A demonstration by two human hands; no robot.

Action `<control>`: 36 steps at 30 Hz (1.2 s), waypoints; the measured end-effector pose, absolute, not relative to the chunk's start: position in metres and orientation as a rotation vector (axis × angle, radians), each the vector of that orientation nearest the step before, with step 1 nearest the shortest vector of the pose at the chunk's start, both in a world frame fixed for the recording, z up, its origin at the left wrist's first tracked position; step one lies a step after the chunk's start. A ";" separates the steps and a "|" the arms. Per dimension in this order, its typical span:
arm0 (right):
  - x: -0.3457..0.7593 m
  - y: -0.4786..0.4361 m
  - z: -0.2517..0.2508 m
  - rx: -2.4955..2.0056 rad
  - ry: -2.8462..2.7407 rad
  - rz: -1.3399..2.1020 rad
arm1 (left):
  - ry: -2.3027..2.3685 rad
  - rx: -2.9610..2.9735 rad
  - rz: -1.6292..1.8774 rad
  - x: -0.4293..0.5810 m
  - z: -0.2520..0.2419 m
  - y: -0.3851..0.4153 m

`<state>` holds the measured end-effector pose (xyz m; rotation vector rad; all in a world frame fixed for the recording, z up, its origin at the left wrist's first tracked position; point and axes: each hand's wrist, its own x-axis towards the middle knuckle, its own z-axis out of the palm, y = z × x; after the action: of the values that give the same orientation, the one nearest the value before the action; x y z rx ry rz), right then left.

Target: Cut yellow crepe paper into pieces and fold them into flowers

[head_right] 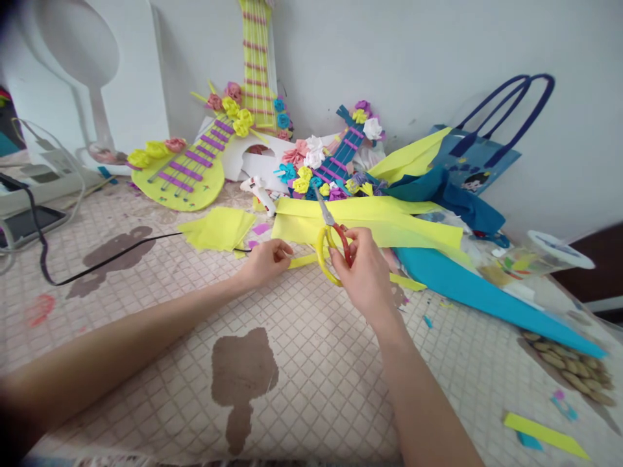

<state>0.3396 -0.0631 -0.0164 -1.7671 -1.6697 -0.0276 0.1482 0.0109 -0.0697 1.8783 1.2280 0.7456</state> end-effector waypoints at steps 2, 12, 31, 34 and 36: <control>0.343 -0.065 -0.012 -1.751 -1.613 -0.077 | 1.230 1.844 0.730 0.148 -0.068 0.014; 0.302 -0.072 -0.034 -1.891 -1.915 -0.062 | 1.221 1.839 0.716 0.147 -0.069 0.017; 0.296 -0.072 -0.050 -2.084 -2.080 -0.130 | 1.175 1.949 0.728 0.144 -0.066 0.013; 0.297 -0.072 -0.051 -2.085 -2.125 -0.144 | 1.135 1.905 0.692 0.142 -0.066 0.014; 0.299 -0.072 -0.051 -2.080 -2.140 -0.137 | 1.111 1.877 0.667 0.141 -0.067 0.016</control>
<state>0.2993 -0.0721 -0.0511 -2.0795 -2.1403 -0.1374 0.1406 0.0156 -0.0672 1.8773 1.1112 0.6669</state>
